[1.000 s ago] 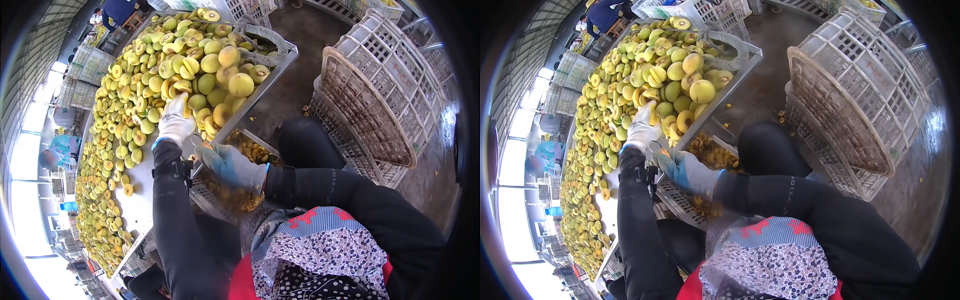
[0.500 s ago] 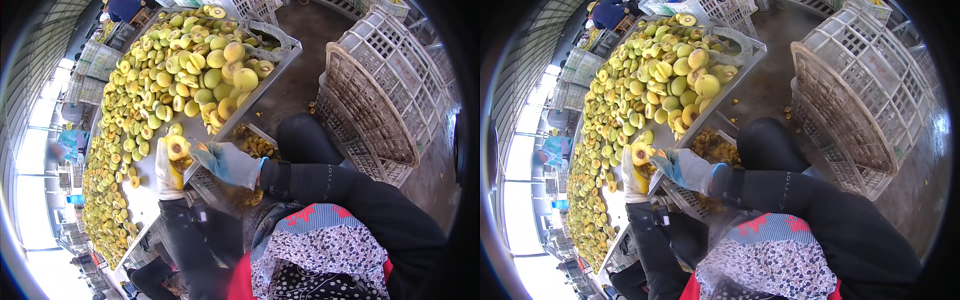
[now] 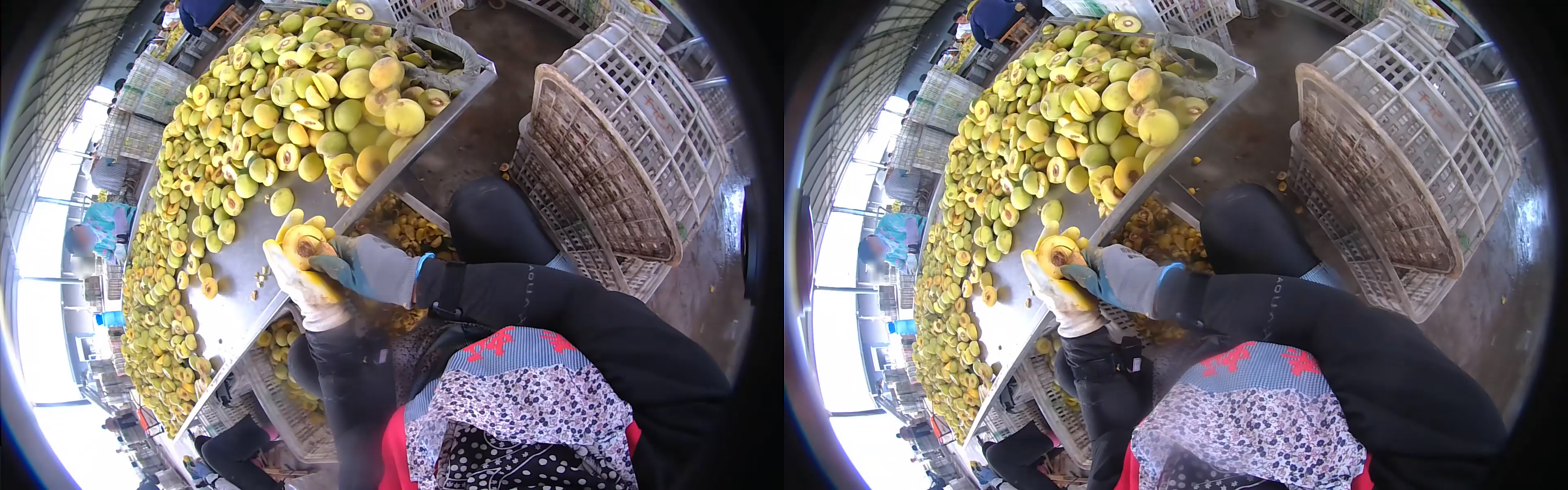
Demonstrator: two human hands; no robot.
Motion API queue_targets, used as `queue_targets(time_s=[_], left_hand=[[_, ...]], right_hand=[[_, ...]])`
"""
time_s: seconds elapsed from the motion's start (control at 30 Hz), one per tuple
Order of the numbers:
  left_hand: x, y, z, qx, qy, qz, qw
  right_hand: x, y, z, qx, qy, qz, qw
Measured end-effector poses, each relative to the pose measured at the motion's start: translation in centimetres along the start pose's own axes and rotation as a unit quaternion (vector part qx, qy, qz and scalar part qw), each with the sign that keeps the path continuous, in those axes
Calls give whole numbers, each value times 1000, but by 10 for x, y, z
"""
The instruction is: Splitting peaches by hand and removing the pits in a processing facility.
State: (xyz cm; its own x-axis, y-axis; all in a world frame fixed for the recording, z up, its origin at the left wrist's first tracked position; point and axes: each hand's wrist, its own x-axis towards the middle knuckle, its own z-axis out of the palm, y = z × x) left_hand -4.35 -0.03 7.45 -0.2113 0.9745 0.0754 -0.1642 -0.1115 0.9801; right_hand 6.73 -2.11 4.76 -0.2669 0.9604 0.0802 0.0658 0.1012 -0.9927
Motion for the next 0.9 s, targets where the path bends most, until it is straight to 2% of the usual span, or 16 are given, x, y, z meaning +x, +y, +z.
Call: queue_targets(time_s=[0.13, 0.23, 0.37, 0.43, 0.5, 0.57, 0.63, 0.77, 0.83, 0.87, 0.9], left_hand=[[-2, 3, 0, 4, 11, 1, 1000], [0, -5, -8, 29, -1, 17, 999], [-6, -11, -4, 119, 20, 99, 988], [-11, -5, 0, 155, 44, 88, 983], [-11, -7, -2, 104, 48, 76, 991], [-7, -18, -9, -33, 33, 60, 997], [-9, -20, -10, 30, 20, 114, 993], [-11, -17, -5, 151, -28, 218, 964], [-12, -16, -2, 74, -21, 155, 985], [-13, -14, -1, 37, -17, 123, 992], [-14, -11, 2, 95, -6, 151, 984]], right_hand=[[4, 8, 1, -62, -37, -11, 997], [2, 12, 7, -19, -3, -62, 998], [2, 14, 15, 105, -37, -21, 994], [1, 14, 16, 140, -31, -24, 989], [2, 20, 18, 128, -47, -9, 991], [1, 22, 17, 122, -63, -3, 991], [0, 18, 15, 120, -78, -7, 990], [-2, 22, 25, 190, -26, -14, 981], [-4, 24, 27, 239, -17, -14, 971], [-5, 23, 25, 220, -22, -16, 975], [-5, 21, 22, 202, -28, -19, 979]])
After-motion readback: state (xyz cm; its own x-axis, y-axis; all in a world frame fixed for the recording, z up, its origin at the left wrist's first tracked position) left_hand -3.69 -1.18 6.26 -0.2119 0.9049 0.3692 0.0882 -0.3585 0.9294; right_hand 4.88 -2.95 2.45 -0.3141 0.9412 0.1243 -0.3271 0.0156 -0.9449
